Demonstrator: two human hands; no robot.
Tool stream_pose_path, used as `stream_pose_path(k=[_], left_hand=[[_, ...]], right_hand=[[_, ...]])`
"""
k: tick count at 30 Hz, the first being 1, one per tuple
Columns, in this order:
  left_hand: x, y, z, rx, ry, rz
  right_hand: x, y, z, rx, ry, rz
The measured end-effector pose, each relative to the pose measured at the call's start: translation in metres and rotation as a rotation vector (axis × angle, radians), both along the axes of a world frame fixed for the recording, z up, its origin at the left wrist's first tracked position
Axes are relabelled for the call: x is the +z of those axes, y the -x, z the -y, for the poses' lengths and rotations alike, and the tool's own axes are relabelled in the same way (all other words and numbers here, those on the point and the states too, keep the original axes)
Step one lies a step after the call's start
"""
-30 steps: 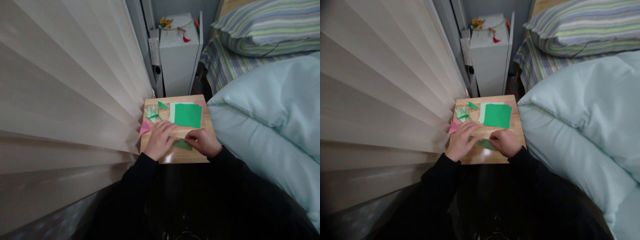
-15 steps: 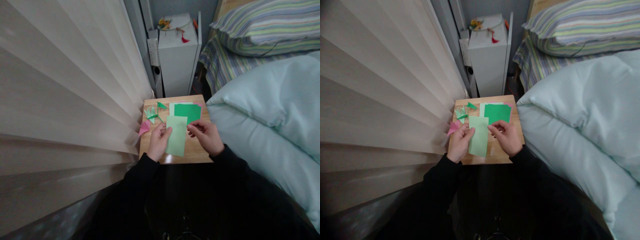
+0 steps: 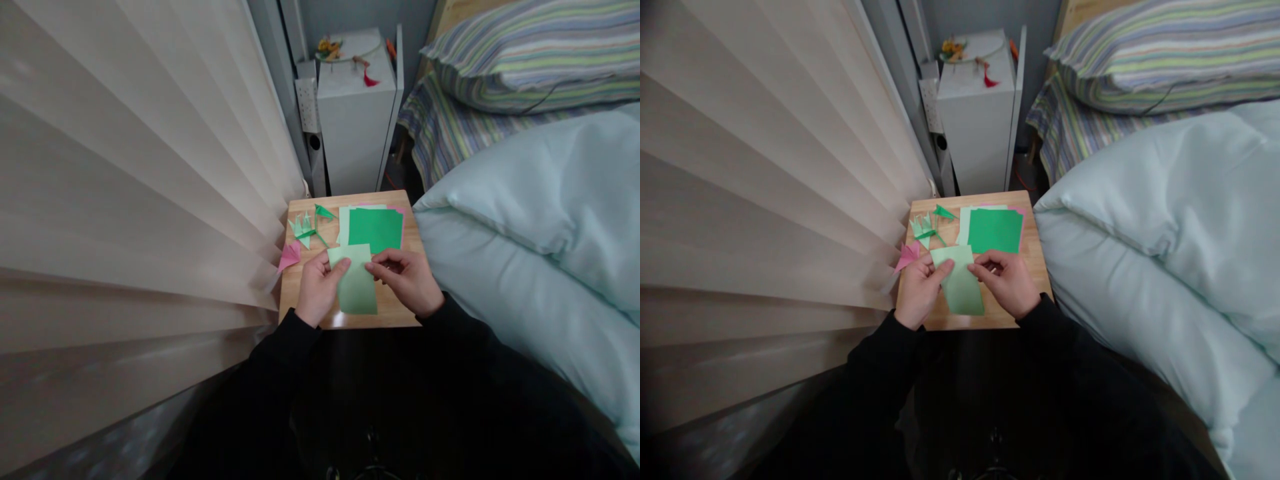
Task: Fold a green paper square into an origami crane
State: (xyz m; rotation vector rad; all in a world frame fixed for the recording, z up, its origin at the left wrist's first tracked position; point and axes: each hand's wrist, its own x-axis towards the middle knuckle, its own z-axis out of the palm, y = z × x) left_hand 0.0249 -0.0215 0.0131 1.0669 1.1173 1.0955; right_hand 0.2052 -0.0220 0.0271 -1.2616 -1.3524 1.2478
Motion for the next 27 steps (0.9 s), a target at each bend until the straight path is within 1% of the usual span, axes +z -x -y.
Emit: stream_pose_path(k=[2,3,5,6,7,8,9,10,12,13,14,16,20,22,26,27], left_hand=[[-0.004,0.0,-0.001,-0.023,0.009,0.002],[-0.007,-0.001,-0.001,-0.013,0.005,-0.001],[-0.009,-0.002,-0.002,0.079,-0.044,-0.04],[-0.01,-0.002,-0.001,0.143,-0.09,-0.085],[-0.009,-0.003,0.0,0.173,-0.134,-0.136],[-0.007,-0.004,0.001,0.159,-0.169,-0.175],[-0.005,-0.005,0.003,0.095,-0.188,-0.19],[-0.002,-0.006,0.004,-0.015,-0.186,-0.169],[0.0,-0.01,0.007,-0.223,-0.144,-0.052],[0.0,-0.011,0.008,-0.282,-0.118,0.011],[-0.001,-0.013,0.009,-0.308,-0.096,0.059],[-0.005,-0.014,0.008,-0.277,-0.061,0.079],[-0.009,-0.011,0.004,-0.248,-0.032,-0.026],[-0.008,-0.009,0.002,-0.233,-0.042,-0.073],[-0.005,-0.005,0.0,-0.203,-0.14,-0.209],[-0.004,-0.003,0.0,-0.206,-0.172,-0.251]], right_hand=[[0.001,0.001,0.0,0.002,0.019,-0.034],[0.001,0.001,0.0,-0.001,0.03,-0.048],[0.0,0.001,0.002,-0.041,0.049,-0.058],[-0.001,0.001,0.003,-0.082,0.048,-0.047],[-0.002,0.001,0.004,-0.128,0.036,-0.028],[-0.003,0.001,0.004,-0.167,0.015,-0.004],[-0.003,0.002,0.005,-0.187,-0.009,0.014],[-0.004,0.002,0.006,-0.183,-0.031,0.023],[-0.003,0.005,0.008,-0.119,-0.067,0.029],[-0.003,0.007,0.009,-0.078,-0.077,0.031],[-0.002,0.009,0.01,-0.042,-0.084,0.031],[-0.002,0.012,0.012,-0.005,-0.084,0.012],[-0.006,0.013,0.012,-0.003,-0.063,-0.036],[-0.007,0.01,0.01,-0.046,-0.131,0.059],[-0.006,-0.001,0.005,-0.223,-0.447,0.389],[-0.006,-0.004,0.003,-0.231,-0.477,0.425]])
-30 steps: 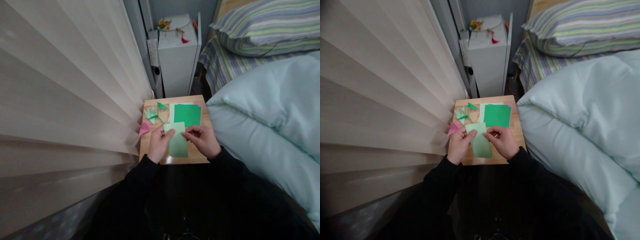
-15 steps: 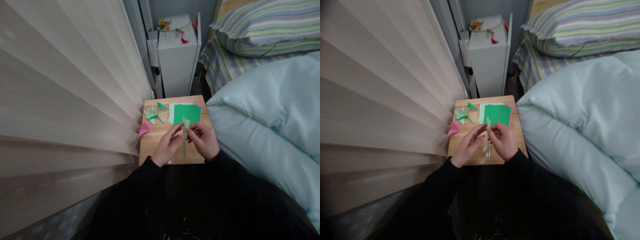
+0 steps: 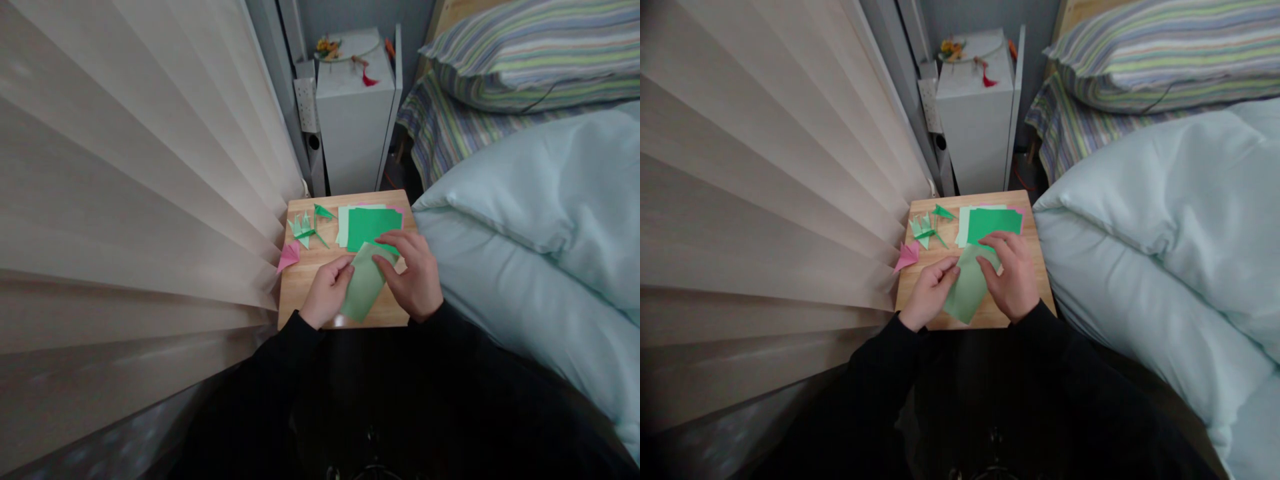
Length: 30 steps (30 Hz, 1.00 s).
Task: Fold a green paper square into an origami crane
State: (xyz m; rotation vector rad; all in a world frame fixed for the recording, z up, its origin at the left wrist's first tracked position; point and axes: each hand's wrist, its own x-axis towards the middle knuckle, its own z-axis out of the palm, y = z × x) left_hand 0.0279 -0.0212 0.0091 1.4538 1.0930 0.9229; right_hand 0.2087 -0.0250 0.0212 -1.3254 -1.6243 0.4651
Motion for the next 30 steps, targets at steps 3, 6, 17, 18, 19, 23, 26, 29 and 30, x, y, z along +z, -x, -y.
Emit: stream_pose_path(k=[3,6,17,18,19,23,26,29,30], left_hand=[[0.001,0.007,-0.001,-0.015,-0.041,-0.067],[0.003,0.016,-0.004,0.005,0.023,-0.033],[0.003,0.023,-0.012,0.287,-0.196,0.027],[0.003,0.023,-0.012,0.288,-0.189,0.08],[0.004,0.023,-0.013,0.286,-0.168,0.136],[0.003,0.026,-0.016,0.256,-0.034,0.203],[0.002,0.024,-0.014,0.248,-0.034,0.178],[0.002,0.017,-0.008,0.215,-0.077,0.155],[0.003,0.014,-0.006,0.202,-0.094,0.137]], right_hand=[[-0.003,-0.007,-0.005,0.039,0.129,-0.064],[-0.006,-0.014,-0.01,0.001,0.244,-0.25],[0.003,-0.024,-0.011,0.296,0.152,0.076],[0.004,-0.025,-0.01,0.284,0.15,0.054],[0.004,-0.026,-0.01,0.251,0.147,0.026],[0.004,-0.033,-0.012,0.182,0.105,0.015],[0.0,-0.031,-0.012,0.284,0.059,0.236],[-0.007,-0.018,-0.007,0.303,0.001,0.343],[-0.009,-0.013,-0.004,0.307,-0.01,0.313]])
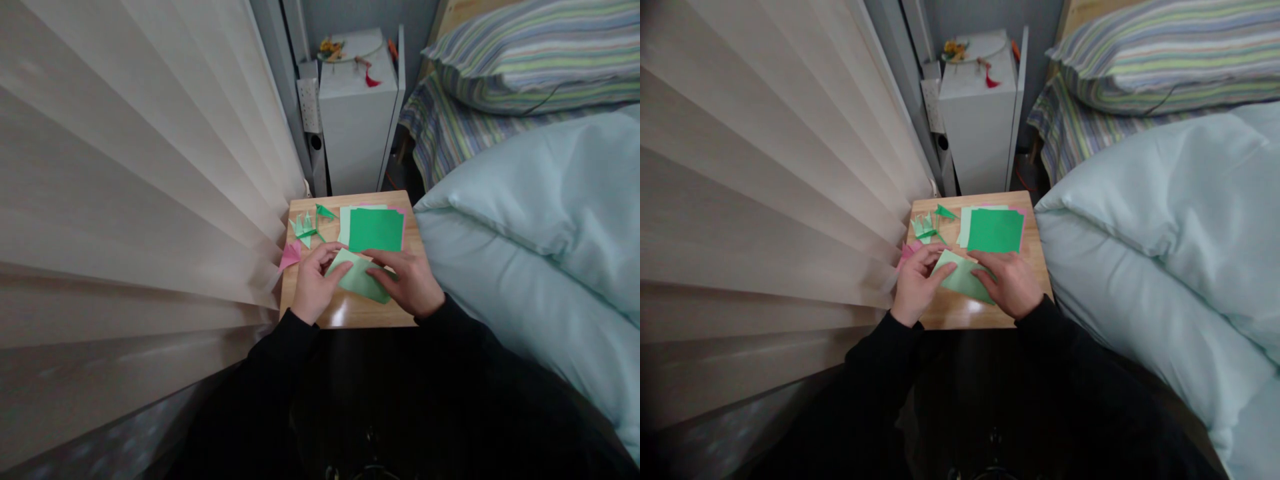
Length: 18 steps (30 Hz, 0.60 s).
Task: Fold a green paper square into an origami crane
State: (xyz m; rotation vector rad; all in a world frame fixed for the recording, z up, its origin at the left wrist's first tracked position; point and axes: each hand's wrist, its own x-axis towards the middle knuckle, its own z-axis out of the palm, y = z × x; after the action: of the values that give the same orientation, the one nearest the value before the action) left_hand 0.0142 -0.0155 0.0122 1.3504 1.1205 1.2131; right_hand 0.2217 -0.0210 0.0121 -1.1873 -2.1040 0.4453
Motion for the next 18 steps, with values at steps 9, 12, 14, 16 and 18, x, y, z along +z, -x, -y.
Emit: stream_pose_path(k=[9,12,14,16,18], left_hand=[[0.002,-0.013,0.009,0.092,-0.042,0.025],[0.001,-0.014,0.01,0.153,-0.035,0.003],[0.001,-0.015,0.012,0.19,-0.026,-0.047],[0.003,-0.015,0.013,0.207,-0.029,-0.09],[0.005,-0.015,0.014,0.204,-0.049,-0.112]], right_hand=[[0.001,0.021,0.012,-0.064,-0.113,-0.292],[0.005,0.022,0.013,-0.113,-0.127,-0.312],[0.005,0.023,0.013,-0.123,-0.133,-0.319],[0.005,0.023,0.013,-0.114,-0.134,-0.323],[0.004,0.024,0.013,-0.105,-0.129,-0.322]])
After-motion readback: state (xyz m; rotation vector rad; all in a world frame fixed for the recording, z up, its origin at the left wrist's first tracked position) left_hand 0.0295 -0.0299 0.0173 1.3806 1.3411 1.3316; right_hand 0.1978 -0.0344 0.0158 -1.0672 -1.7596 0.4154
